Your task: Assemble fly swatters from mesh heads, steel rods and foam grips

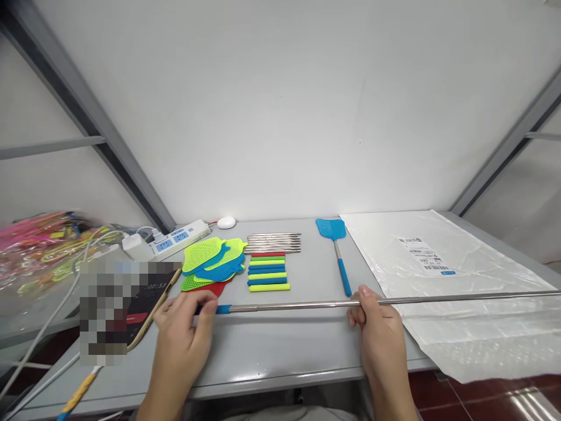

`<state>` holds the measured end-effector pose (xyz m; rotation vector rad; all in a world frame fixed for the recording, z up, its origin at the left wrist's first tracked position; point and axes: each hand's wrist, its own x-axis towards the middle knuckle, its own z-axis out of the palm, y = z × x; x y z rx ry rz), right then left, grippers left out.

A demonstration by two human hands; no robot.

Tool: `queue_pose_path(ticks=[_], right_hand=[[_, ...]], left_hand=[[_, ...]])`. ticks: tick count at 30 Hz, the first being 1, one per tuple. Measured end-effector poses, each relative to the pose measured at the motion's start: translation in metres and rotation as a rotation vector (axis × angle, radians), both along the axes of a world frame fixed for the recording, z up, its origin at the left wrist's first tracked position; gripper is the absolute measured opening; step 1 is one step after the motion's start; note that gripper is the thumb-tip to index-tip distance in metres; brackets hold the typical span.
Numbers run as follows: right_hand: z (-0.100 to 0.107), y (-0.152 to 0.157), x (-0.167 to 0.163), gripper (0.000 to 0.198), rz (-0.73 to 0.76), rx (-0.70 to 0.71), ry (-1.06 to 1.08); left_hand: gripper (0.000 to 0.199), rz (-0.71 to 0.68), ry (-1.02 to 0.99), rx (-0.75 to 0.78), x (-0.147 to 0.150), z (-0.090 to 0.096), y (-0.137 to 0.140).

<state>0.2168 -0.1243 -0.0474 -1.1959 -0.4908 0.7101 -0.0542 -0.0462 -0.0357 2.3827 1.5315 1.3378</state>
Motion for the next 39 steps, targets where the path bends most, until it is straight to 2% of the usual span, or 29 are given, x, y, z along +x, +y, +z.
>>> queue_pose_path(ticks=[3,8,10,13,15,17,20,24,26,29,34,39], right_hand=[[-0.01,0.002,-0.001,0.05,0.005,-0.003,0.057],[-0.019,0.001,-0.002,0.049,0.073,0.007,0.013],[-0.02,0.001,0.0,0.05,0.14,0.024,0.019],[-0.021,0.002,0.002,0.047,0.185,0.022,0.0],[-0.022,0.002,0.002,0.04,0.175,0.026,0.007],[-0.022,0.003,0.003,0.033,0.14,0.042,0.037],[-0.02,0.002,0.002,0.034,0.108,0.016,0.004],[-0.016,0.0,-0.001,0.037,0.216,-0.074,-0.14],[-0.015,0.0,-0.002,0.035,0.256,-0.076,-0.165],[-0.016,0.0,-0.002,0.034,0.235,-0.045,-0.133],[-0.02,0.002,0.001,0.033,0.19,-0.018,-0.097],[-0.017,0.004,-0.001,0.025,0.161,0.063,-0.012]], left_hand=[[0.016,0.086,-0.173,0.073,0.0,0.006,-0.005],[0.006,0.062,-0.856,0.052,0.011,0.017,-0.016],[0.013,-0.012,-1.124,-0.05,0.014,0.018,-0.016],[0.019,-0.16,-1.504,-0.313,0.02,0.011,-0.014],[0.015,-0.213,-1.682,-0.454,0.026,0.003,-0.013],[0.009,-0.207,-1.802,-0.571,0.031,-0.003,-0.012],[0.008,-0.166,-1.912,-0.71,0.035,-0.008,-0.009],[0.012,-0.145,-1.975,-0.785,0.034,-0.006,-0.004],[0.013,-0.141,-1.981,-0.785,0.035,-0.005,-0.003],[0.016,-0.161,-1.974,-0.778,0.035,-0.005,-0.003],[0.033,-0.175,-1.917,-0.748,0.034,-0.009,-0.003],[0.026,-0.191,-1.861,-0.721,0.036,-0.009,-0.002]])
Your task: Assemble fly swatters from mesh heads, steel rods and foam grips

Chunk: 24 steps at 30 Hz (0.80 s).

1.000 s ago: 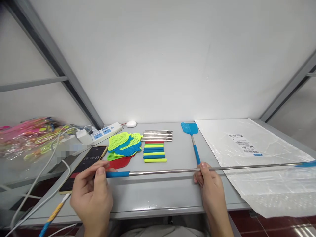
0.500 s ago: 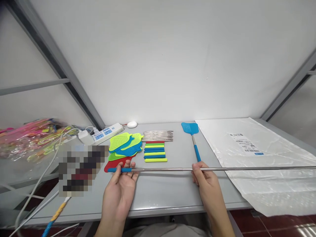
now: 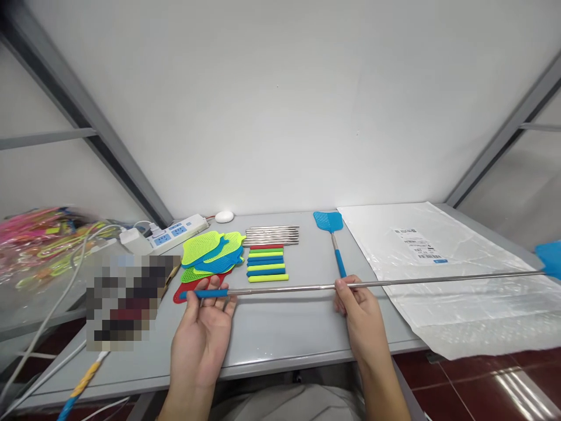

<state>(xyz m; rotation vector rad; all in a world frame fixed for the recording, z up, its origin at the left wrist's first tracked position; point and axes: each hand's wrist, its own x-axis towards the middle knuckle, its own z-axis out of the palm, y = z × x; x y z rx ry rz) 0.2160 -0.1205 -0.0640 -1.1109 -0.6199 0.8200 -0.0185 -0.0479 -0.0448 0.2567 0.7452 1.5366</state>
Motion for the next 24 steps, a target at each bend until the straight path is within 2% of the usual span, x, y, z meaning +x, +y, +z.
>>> queue_pose_path(ticks=[7,13,20,24], right_hand=[[0.007,0.005,-0.019,0.024,-0.042,0.076,0.322],[0.008,0.008,-0.031,0.033,-0.112,0.112,0.355],[0.012,0.013,-0.043,0.025,-0.159,0.157,0.348],[0.013,0.016,-0.047,0.023,-0.213,0.201,0.332]], left_hand=[[0.02,0.031,0.072,0.035,0.0,-0.001,-0.002],[0.023,0.013,-0.005,0.032,0.001,0.002,-0.001],[0.023,0.143,-0.007,0.096,0.014,0.02,-0.004],[0.024,0.149,0.006,0.094,0.025,0.024,-0.005]])
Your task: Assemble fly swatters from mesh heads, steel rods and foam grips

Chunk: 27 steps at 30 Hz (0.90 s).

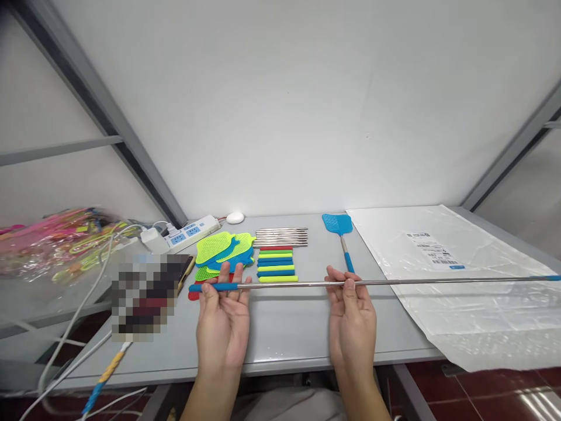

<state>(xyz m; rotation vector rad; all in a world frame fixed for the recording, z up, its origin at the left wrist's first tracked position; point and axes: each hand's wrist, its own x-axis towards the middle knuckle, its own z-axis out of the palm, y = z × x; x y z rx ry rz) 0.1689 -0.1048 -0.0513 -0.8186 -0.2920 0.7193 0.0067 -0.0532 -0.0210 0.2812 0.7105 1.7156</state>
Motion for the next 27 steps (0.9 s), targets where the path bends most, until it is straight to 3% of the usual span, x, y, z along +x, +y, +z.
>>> queue_pose_path(ticks=[3,7,11,17,24,27], right_hand=[[0.002,0.0,-0.014,0.022,0.004,0.004,-0.022],[0.001,-0.002,-0.035,0.02,0.15,0.012,-0.061],[-0.003,-0.002,-0.034,0.019,0.277,-0.037,-0.109],[-0.006,-0.003,-0.018,0.023,0.391,-0.043,-0.004],[-0.007,-0.012,0.003,0.018,0.272,-0.043,0.06],[-0.007,-0.013,0.005,0.017,0.274,-0.045,0.041]], left_hand=[[0.022,-0.05,-0.008,-0.005,0.016,-0.006,-0.006],[0.015,-0.206,-0.059,-0.048,0.035,-0.016,-0.018],[0.013,-0.283,-0.079,-0.068,0.032,-0.02,-0.02],[0.015,-0.216,-0.053,-0.047,0.019,-0.021,-0.016],[0.024,0.047,-0.006,-0.01,-0.02,-0.009,-0.001],[0.027,0.091,-0.025,-0.007,-0.033,-0.006,0.007]])
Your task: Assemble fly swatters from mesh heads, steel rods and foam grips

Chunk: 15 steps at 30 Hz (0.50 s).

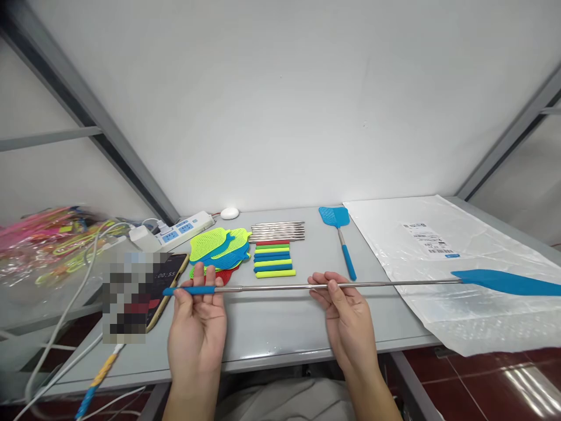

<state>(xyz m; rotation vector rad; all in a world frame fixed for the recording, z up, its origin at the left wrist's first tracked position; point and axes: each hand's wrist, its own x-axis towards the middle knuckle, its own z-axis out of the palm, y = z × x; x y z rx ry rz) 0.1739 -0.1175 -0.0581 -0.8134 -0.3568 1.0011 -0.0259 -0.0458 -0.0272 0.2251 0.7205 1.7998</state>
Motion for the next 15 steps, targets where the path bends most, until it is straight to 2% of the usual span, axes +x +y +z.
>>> queue_pose_path(ticks=[6,15], right_hand=[[0.002,0.003,-0.002,0.018,-0.061,-0.011,0.024],[0.001,0.002,0.029,0.017,-0.319,-0.004,0.035]], left_hand=[[0.031,-0.081,-0.102,-0.07,-0.006,-0.007,0.009],[0.032,-0.011,-0.132,-0.046,-0.023,-0.003,0.014]])
